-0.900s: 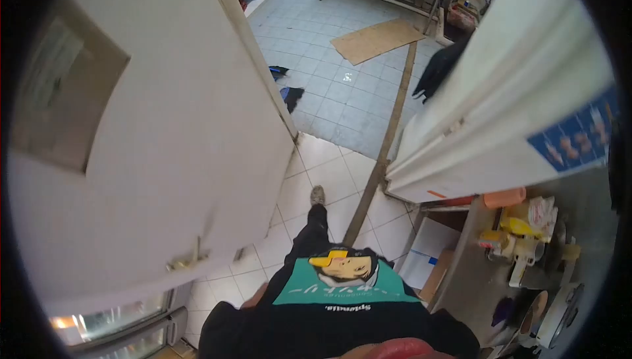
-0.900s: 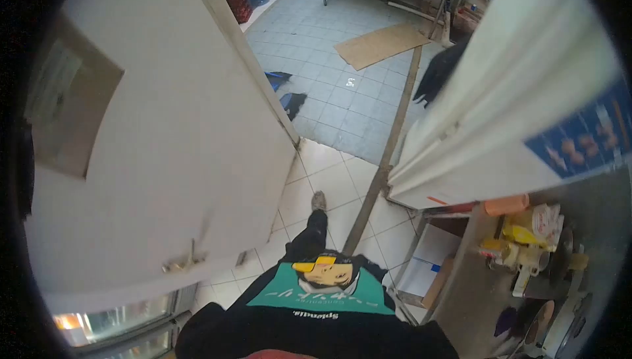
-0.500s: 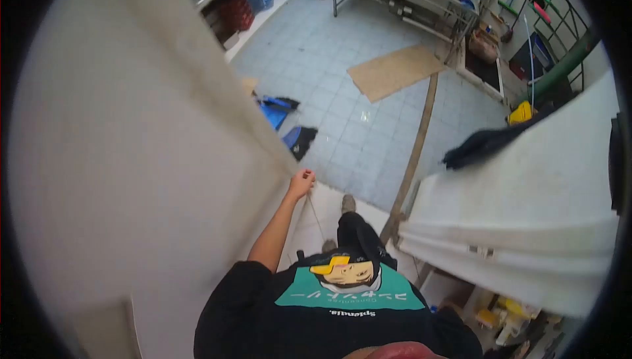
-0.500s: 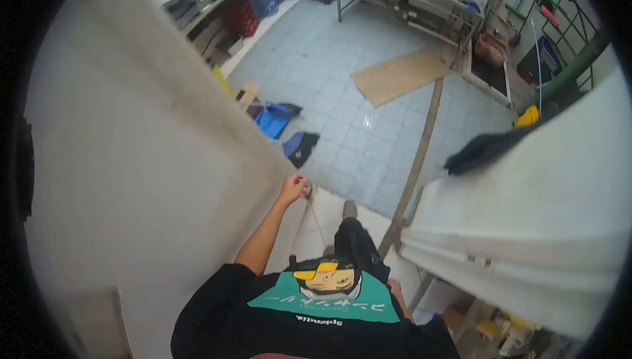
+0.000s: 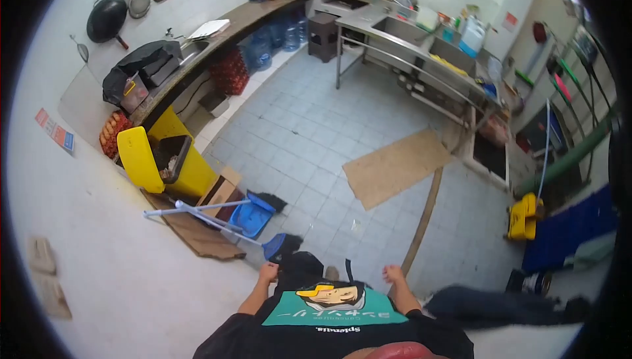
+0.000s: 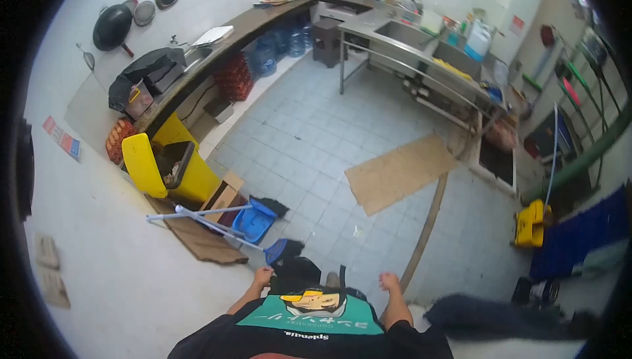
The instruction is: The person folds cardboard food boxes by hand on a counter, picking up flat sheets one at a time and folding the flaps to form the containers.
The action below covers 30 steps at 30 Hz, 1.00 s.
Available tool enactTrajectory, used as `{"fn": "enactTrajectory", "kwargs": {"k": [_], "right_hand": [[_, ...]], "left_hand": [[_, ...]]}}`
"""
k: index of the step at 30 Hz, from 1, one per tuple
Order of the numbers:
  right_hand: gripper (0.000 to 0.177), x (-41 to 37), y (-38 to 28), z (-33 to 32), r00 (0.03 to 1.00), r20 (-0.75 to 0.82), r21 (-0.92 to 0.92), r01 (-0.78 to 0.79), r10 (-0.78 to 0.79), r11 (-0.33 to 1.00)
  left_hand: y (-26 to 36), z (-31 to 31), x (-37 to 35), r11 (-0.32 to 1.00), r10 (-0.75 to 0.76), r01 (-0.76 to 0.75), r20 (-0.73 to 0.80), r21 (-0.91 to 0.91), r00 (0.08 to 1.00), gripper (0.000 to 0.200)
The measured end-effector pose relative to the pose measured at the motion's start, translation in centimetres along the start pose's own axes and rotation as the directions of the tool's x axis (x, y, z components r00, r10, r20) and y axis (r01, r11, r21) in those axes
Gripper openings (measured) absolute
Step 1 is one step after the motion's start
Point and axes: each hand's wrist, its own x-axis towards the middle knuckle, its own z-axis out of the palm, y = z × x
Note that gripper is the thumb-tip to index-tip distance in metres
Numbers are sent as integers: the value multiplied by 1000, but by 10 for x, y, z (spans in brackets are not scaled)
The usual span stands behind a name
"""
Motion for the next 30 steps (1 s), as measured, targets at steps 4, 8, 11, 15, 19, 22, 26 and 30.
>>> {"fn": "enactTrajectory", "kwargs": {"k": [4,8,11,15,19,22,26,30], "right_hand": [[39,108,-232,-60,946,-146,236,316,-288,919],[41,165,-355,-59,904,-258,359,417,-340,835],[41,206,-379,-46,952,-158,82,279,-264,957],[44,251,-304,9,742,71,-792,448,-666,414],[30,254,-353,8,945,321,-355,56,65,933],[32,331,-443,-2,944,288,-309,-67,161,949],[36,466,-601,-29,943,315,-376,20,108,926],[41,641,-809,-33,947,322,-358,122,0,926]], "left_hand": [[65,-7,75,974,-86,101,79,-204,993,18],[138,-12,153,989,-29,-5,228,146,973,20],[181,-2,229,924,149,-250,331,290,932,23],[270,-19,333,818,412,-522,388,241,824,27],[447,-26,471,995,-7,32,263,-89,965,32],[544,-33,541,978,51,-29,104,-205,993,28],[610,-51,610,997,3,1,61,-79,998,29],[659,-74,650,948,-287,297,97,-112,953,30]]}}
